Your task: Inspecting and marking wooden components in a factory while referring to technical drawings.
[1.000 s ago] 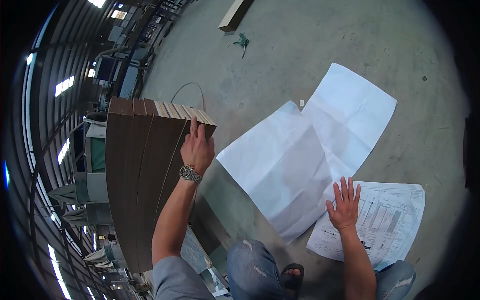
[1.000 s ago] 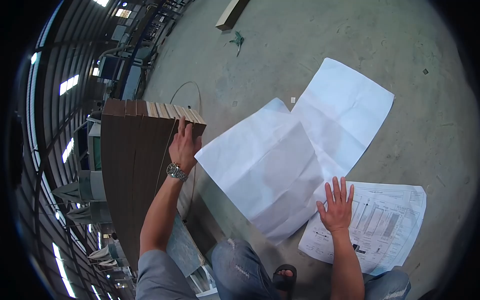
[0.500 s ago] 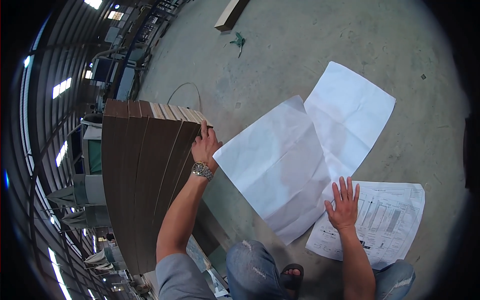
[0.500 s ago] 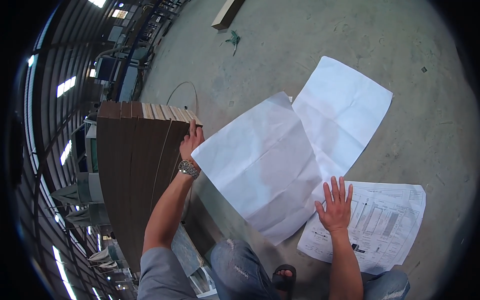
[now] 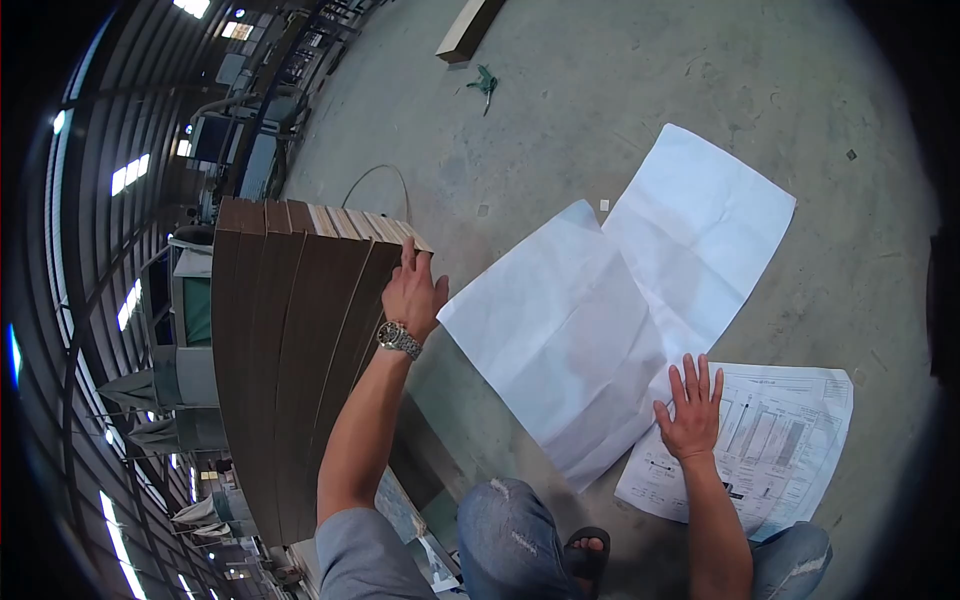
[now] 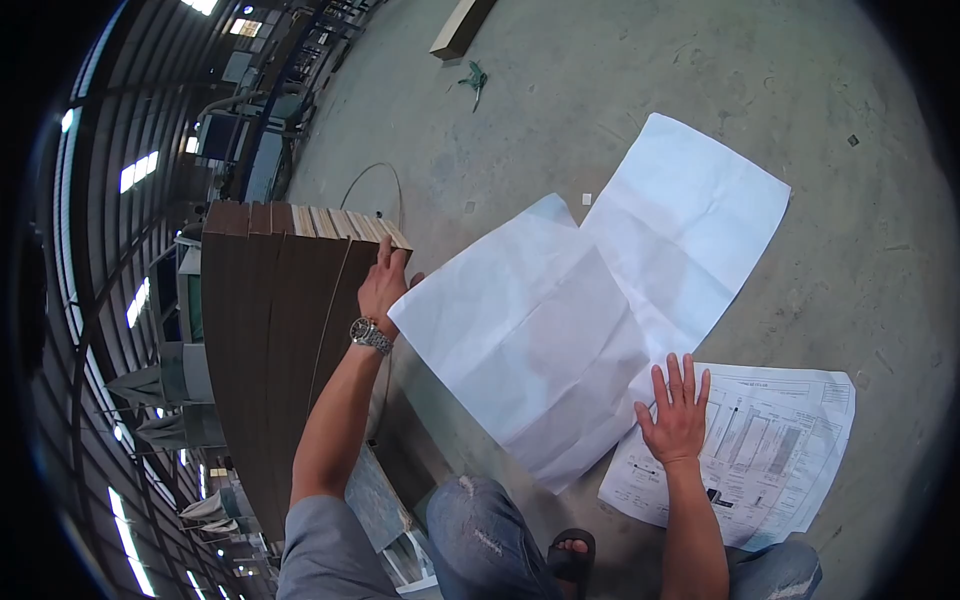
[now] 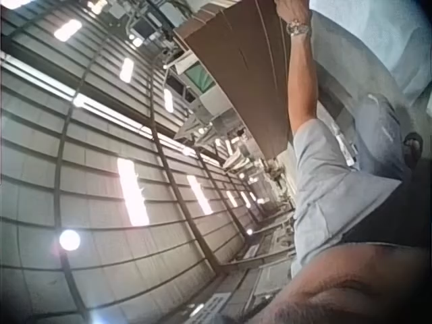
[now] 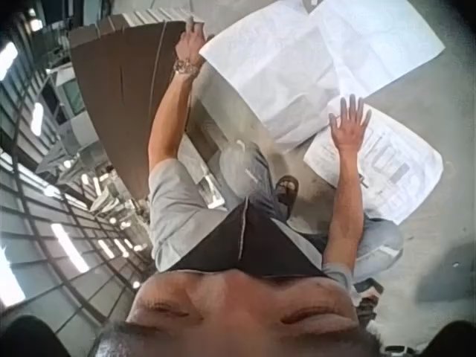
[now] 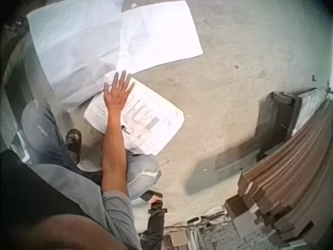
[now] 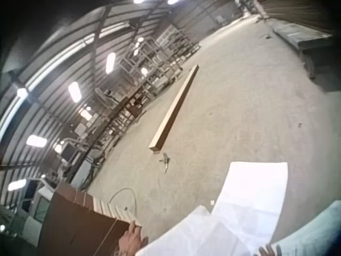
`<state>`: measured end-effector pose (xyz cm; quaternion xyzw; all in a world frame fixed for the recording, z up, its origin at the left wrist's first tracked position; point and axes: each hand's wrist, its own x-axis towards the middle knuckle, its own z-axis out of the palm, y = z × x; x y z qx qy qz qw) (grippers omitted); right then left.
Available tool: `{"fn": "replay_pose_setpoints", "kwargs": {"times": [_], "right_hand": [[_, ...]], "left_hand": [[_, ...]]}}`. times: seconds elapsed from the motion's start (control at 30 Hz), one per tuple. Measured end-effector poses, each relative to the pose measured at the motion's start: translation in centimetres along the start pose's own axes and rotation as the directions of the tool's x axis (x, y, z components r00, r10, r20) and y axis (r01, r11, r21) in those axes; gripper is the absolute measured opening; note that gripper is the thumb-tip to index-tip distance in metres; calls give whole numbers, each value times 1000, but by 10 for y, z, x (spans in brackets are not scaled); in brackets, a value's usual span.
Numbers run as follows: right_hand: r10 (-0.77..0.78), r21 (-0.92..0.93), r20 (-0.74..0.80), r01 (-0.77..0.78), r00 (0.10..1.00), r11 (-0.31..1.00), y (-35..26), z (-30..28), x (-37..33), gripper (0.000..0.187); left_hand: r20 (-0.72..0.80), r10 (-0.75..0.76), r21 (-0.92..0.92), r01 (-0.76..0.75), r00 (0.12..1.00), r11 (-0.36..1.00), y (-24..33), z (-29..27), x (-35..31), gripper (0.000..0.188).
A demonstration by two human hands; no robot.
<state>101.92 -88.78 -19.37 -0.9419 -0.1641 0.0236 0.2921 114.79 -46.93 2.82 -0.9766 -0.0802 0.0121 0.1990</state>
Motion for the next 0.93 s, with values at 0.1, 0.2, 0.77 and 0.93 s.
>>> {"fn": "replay_pose_setpoints", "kwargs": {"times": [0.1, 0.2, 0.77, 0.93], "right_hand": [[1, -7, -9, -1, 1000, 1000, 2, 1, -1, 60], [4, -7, -1, -4, 1000, 1000, 0, -1, -1, 60], [1, 15, -16, -1, 1000, 1000, -1, -2, -1, 61], [14, 26, -2, -14, 1000, 1000, -3, -1, 0, 63]], "left_hand": [[-35, -4, -20, 4, 999, 1000, 3, -18, 1, 42], [-126, -29, -9, 28, 992, 1000, -1, -33, 1, 45], [-231, -40, 88, 62, 972, 994, -1, -80, 3, 58], [-205, -184, 161, 219, 961, 962, -25, -93, 4, 60]]}}
